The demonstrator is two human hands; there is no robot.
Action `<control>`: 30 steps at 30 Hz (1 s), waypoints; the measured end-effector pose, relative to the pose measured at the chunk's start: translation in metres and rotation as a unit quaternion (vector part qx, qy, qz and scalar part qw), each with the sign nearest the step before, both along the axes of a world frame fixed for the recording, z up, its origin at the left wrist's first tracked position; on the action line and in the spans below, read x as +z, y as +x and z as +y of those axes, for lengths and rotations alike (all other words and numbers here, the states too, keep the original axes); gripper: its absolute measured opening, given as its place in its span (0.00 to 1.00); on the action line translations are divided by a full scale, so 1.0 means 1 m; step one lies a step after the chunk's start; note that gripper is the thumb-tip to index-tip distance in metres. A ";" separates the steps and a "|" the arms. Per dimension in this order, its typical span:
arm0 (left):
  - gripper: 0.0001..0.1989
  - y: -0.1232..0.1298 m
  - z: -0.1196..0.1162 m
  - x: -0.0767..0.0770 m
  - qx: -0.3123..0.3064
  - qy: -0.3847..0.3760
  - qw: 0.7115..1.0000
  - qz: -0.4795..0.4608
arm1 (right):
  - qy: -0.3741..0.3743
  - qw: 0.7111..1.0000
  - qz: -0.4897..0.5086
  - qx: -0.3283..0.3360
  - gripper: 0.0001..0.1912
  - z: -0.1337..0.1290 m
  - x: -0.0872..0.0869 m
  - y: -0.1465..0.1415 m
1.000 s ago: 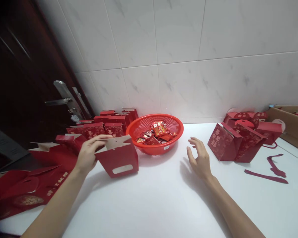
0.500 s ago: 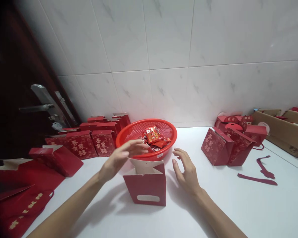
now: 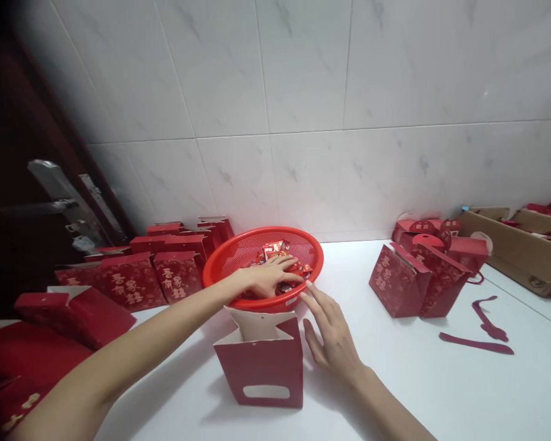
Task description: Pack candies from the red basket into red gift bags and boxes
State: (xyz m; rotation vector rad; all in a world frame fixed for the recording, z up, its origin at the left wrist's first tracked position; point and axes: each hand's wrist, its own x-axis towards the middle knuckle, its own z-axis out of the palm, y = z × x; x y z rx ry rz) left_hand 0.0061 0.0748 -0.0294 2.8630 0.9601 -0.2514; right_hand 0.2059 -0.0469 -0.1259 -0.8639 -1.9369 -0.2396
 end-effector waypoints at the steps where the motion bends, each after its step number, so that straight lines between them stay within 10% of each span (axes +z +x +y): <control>1: 0.34 0.003 0.000 -0.003 -0.007 0.018 1.000 0.003 | 0.003 1.000 -0.027 0.000 0.32 0.002 0.000 0.000; 20: 0.12 -0.075 0.039 0.014 0.255 0.141 0.956 -0.015 | -0.047 0.994 -0.091 0.033 0.39 0.008 -0.002 -0.005; 30: 0.21 -0.019 0.011 0.015 0.225 -0.096 0.965 0.093 | -0.045 0.995 -0.074 0.045 0.40 0.008 -0.004 -0.007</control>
